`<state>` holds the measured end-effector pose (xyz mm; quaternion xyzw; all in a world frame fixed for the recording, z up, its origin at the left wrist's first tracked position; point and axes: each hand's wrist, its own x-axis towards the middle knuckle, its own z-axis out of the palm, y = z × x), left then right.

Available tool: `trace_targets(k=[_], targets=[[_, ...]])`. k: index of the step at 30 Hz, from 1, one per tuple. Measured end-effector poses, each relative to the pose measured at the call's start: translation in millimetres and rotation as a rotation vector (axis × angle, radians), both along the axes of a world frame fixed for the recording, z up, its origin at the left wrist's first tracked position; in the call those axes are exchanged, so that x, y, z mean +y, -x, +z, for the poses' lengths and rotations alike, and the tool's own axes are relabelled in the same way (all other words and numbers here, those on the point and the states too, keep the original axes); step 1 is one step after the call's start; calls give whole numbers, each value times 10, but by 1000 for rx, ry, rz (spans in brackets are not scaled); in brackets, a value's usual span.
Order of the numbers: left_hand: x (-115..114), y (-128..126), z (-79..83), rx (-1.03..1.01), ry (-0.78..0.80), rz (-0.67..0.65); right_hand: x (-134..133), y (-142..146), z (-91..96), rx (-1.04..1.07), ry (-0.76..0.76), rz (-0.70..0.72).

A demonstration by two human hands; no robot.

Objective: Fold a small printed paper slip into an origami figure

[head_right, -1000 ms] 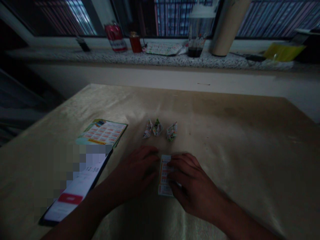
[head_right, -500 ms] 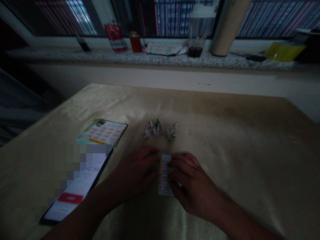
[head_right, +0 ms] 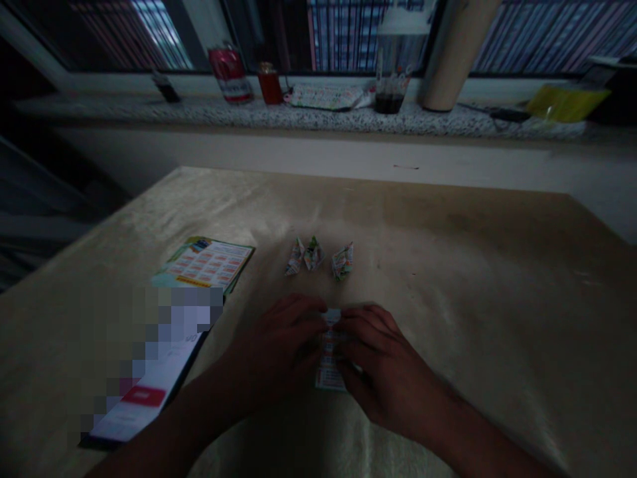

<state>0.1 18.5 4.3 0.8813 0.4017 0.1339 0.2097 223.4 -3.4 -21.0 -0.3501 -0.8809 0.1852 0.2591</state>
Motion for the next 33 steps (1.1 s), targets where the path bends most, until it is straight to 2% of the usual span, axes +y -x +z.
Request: trace_targets(k=[4,9,15,22,33], targets=[[-11,-64,-31,17,7,-75,-21,-2,7,-45,-9,-27],[-17,-73,-29,41,0,-83,-55,-52,28,-163,-68,-14],[-35,-82,-9,72,3,-68,-19,-230,48,-324,-101,123],[-46,-65,-38,71,30,-40,38,-352,22,-392,-101,218],[-38,-49,9,82,41,-21,-23,-520,1,-464,-129,178]])
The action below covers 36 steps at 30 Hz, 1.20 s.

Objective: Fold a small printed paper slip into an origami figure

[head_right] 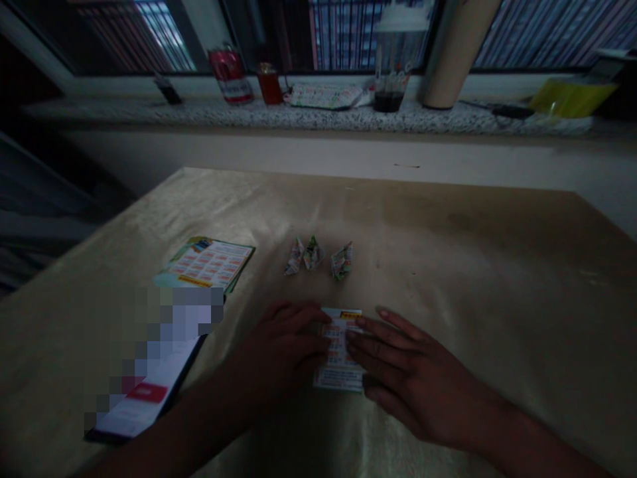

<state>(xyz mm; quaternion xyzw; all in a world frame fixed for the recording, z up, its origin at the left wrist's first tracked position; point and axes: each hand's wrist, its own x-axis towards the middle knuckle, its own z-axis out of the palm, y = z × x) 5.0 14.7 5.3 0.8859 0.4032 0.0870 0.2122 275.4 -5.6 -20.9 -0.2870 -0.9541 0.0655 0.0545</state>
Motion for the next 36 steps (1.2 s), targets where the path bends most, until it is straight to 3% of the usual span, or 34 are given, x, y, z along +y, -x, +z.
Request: trace_targets(k=[6,10,13,16,20,27,31,36], targets=[[-49,-2,-86,37,-125,-41,-15,-54,-15,33,-50,-19],[-114,-48,-78,124,-180,-76,63,78,17,255,-6,-94],[-153,-74,-70,147,-179,-90,200,213,96,328,238,-145],[-166,-87,-79,164,-182,-95,382,308,184,252,513,-434],[-164,-94,-86,188,-201,-103,656,350,246,169,613,-538],[-164,-90,-65,174,-183,-120,1059,307,256,142,738,-546],[-152,-69,-86,168,-194,-110,1039,252,224,206,705,-532],[-135,-45,-151,125,-191,-107,632,274,196,349,433,-507]])
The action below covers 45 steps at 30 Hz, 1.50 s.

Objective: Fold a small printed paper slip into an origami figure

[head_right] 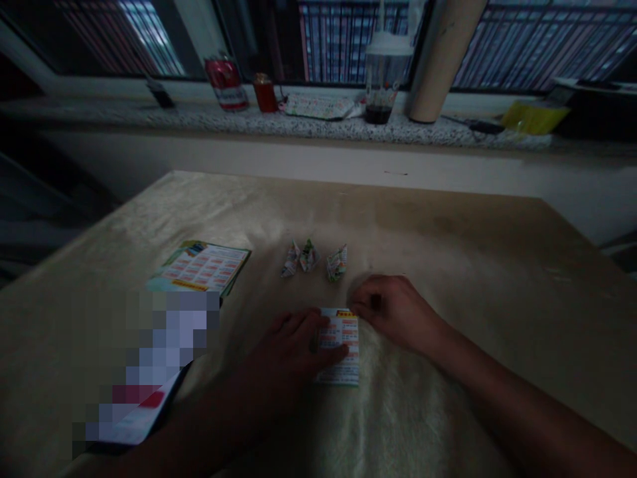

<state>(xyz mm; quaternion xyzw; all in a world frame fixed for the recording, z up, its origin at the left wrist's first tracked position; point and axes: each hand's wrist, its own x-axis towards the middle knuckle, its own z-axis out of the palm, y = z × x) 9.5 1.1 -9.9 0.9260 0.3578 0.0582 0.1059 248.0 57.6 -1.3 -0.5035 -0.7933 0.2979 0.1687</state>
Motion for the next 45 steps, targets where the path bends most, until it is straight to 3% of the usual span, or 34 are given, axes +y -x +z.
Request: trace_targets(k=[4,9,19,25,29,32,38,41,45], targets=[[10,1,-9,-8,8,0,-296,3,-100,12,-208,105],[17,3,1,3,28,14,-430,-109,-206,-51,-323,118],[18,15,63,-20,37,19,-624,-127,-154,-149,-217,53],[-19,-29,129,-90,101,33,-638,-178,-153,-103,-157,83],[2,-54,94,-111,75,-35,-639,-202,-156,-80,-187,121],[12,-52,85,-188,29,-92,-617,-182,-176,-31,-274,123],[5,3,130,-646,-14,17,-554,-75,-94,222,-535,68],[10,26,173,-715,-33,33,-576,-38,7,273,-680,29],[0,-47,258,-714,-247,111,-659,18,107,145,-782,77]])
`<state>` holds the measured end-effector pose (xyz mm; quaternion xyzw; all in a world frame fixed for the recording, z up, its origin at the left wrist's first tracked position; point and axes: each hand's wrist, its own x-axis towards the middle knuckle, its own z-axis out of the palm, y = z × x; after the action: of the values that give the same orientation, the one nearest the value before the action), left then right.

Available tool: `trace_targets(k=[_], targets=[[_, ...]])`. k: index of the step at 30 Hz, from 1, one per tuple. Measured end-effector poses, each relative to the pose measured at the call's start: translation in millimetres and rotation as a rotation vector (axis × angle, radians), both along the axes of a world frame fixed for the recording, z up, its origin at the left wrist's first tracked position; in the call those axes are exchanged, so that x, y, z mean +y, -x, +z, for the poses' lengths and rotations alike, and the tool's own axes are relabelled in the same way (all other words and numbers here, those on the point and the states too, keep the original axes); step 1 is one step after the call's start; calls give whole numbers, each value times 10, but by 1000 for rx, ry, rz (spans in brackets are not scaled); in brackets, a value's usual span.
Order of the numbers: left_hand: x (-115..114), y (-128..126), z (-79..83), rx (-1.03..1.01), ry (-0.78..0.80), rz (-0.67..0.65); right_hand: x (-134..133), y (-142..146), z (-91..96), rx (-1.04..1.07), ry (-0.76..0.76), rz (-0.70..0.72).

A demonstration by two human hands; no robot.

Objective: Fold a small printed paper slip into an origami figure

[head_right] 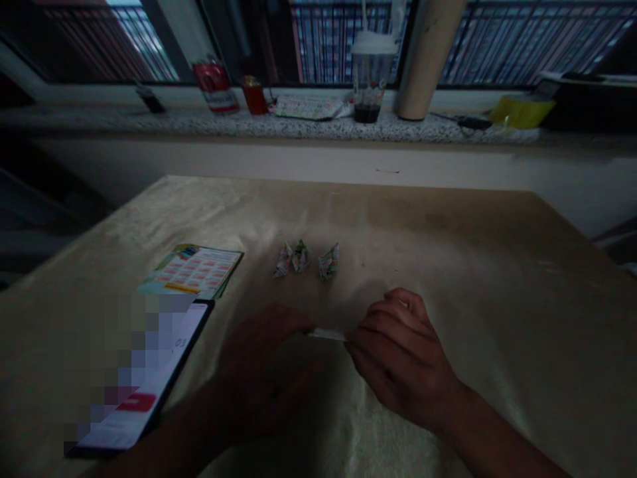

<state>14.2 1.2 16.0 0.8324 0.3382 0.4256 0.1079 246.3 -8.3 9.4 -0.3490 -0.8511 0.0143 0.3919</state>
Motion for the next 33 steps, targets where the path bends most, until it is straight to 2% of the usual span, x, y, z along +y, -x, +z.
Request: trace_targets(k=[6,9,12,13,16,18,22,25,27,29,33], targets=[[11,-169,-18,152,-145,51,-82,82,33,-112,-12,-1],[88,-78,-42,151,-172,113,-82,77,47,-81,-19,5],[174,88,-1,108,-177,225,-67,39,64,-63,-19,-5],[187,128,21,78,-160,224,-60,24,68,-66,-23,-5],[161,134,65,16,-84,91,-51,4,70,-98,-32,3],[106,59,57,82,-54,-26,-56,23,67,-119,-25,7],[21,-71,-2,210,-58,-129,-51,66,50,-69,-23,-39],[18,-46,-16,173,-99,-132,8,-20,13,-6,-16,-167],[36,2,-9,104,-123,-95,63,-138,-20,17,23,-313],[55,33,-1,29,-86,-55,102,-242,-48,35,49,-374],[62,-13,-31,-199,193,31,74,-213,-88,190,327,-352]])
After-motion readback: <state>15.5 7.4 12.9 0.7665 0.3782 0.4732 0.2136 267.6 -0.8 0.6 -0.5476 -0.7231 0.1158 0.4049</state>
